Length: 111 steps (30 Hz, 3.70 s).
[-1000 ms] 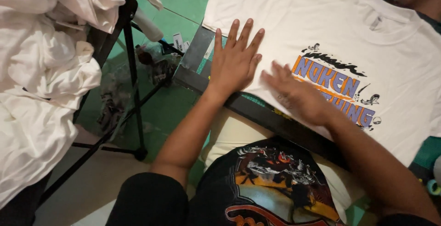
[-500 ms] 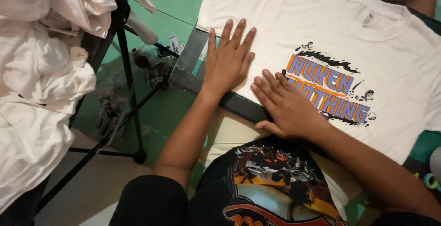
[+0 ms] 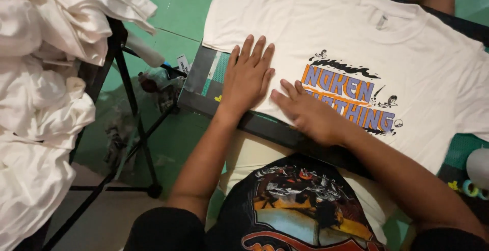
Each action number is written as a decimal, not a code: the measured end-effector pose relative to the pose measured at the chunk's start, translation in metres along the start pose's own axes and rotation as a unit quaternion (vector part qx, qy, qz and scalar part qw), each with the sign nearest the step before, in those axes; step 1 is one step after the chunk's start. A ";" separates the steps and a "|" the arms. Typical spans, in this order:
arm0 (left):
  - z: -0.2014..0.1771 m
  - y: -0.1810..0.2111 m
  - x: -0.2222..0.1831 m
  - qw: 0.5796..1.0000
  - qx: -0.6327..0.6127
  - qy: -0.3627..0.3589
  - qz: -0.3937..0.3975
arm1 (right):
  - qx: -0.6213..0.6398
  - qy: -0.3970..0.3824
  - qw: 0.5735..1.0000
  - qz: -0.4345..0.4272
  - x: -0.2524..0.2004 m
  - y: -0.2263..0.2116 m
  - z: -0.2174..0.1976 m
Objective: Smoothing a white t-shirt on a board and applying small pieces of adhesive tape to the design area.
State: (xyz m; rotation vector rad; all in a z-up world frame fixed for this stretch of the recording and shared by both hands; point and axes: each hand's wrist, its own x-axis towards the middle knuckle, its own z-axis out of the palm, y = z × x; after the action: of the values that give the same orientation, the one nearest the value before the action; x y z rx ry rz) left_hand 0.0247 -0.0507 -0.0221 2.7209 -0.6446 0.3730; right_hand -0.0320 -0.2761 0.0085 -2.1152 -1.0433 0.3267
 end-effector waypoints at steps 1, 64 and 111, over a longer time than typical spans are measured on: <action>0.001 0.001 0.000 1.000 -0.001 -0.002 0.001 | 0.001 0.001 1.000 0.002 -0.005 0.001 -0.006; 0.008 0.034 0.071 0.988 0.065 -0.133 0.043 | 0.589 0.096 0.799 0.076 0.003 0.143 -0.109; 0.007 0.079 0.129 0.986 0.002 -0.162 -0.040 | -0.439 0.135 0.883 0.094 -0.042 0.108 -0.074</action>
State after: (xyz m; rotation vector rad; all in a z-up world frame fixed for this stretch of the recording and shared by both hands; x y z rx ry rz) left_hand 0.0999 -0.1702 0.0321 2.8261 -0.6134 -0.0919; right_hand 0.0419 -0.3884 -0.0215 -2.9588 -0.8977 -0.4458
